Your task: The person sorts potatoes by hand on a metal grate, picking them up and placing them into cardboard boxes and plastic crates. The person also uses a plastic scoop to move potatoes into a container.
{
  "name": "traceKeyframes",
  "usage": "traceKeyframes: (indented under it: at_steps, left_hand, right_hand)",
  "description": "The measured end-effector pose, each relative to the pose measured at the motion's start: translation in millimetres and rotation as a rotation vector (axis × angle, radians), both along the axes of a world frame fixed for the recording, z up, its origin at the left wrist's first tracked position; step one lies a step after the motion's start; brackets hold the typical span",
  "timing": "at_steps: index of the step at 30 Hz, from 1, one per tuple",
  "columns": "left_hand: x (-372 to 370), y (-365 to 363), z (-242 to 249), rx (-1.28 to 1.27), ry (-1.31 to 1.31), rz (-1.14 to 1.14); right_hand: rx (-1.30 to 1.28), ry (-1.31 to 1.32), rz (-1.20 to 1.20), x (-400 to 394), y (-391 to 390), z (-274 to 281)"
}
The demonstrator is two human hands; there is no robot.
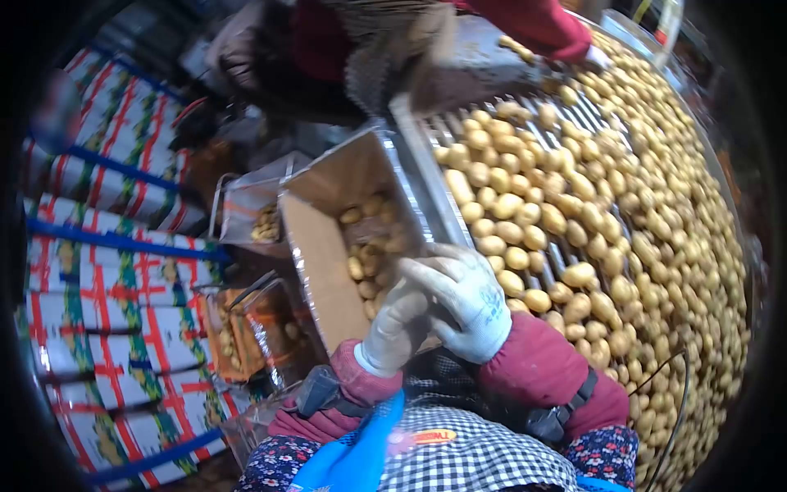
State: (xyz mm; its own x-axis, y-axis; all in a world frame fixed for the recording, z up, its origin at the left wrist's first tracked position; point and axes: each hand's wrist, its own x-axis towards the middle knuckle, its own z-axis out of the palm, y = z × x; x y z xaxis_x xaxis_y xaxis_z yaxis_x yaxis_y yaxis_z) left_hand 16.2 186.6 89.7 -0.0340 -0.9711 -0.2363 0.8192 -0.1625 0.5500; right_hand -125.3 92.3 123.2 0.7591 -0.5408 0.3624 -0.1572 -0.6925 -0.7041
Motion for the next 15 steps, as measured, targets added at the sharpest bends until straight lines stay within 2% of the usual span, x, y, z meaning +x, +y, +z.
traceKeyframes:
  at_steps: [1,2,3,4,5,6,7,9,10,11,13,14,15]
  left_hand:
    - [8,8,-3,-0.001,-0.106,0.109]
    - [26,24,-3,0.133,-0.228,0.161]
    - [39,43,4,0.219,-0.339,0.333]
    - [69,73,-15,0.293,-0.394,0.428]
    - [99,104,-35,0.301,-0.587,0.637]
    - [116,120,-7,0.409,-0.482,0.799]
    - [150,152,-15,0.523,-0.565,0.906]
    - [235,244,-75,0.421,-0.571,1.200]
    - [279,273,-89,0.529,-0.705,1.295]
    - [315,294,-96,0.705,-0.946,1.284]
    - [365,316,-116,1.041,-1.601,0.978]
    - [374,301,-120,1.062,-1.876,0.812]
    - [378,274,-124,0.948,-2.096,0.722]
  right_hand:
    - [0.056,-0.010,0.028,10,8,-3]
    - [0.050,-0.012,-0.001,14,13,0]
    - [0.083,-0.052,-0.009,13,15,0]
    - [0.142,-0.042,-0.063,9,18,-4]
    - [0.202,-0.028,-0.119,3,21,-9]
    - [0.318,-0.067,-0.119,-3,21,-13]
    - [0.367,-0.084,-0.118,-8,21,-17]
    - [0.232,0.008,-0.134,-18,22,-23]
    - [0.247,-0.006,-0.158,-17,26,-20]
    - [0.359,0.010,-0.208,-13,31,-13]
    - [0.217,-0.016,-0.169,-21,32,-24]
    - [0.117,0.009,-0.177,-26,30,-8]
    - [0.153,0.013,-0.189,-35,36,-12]
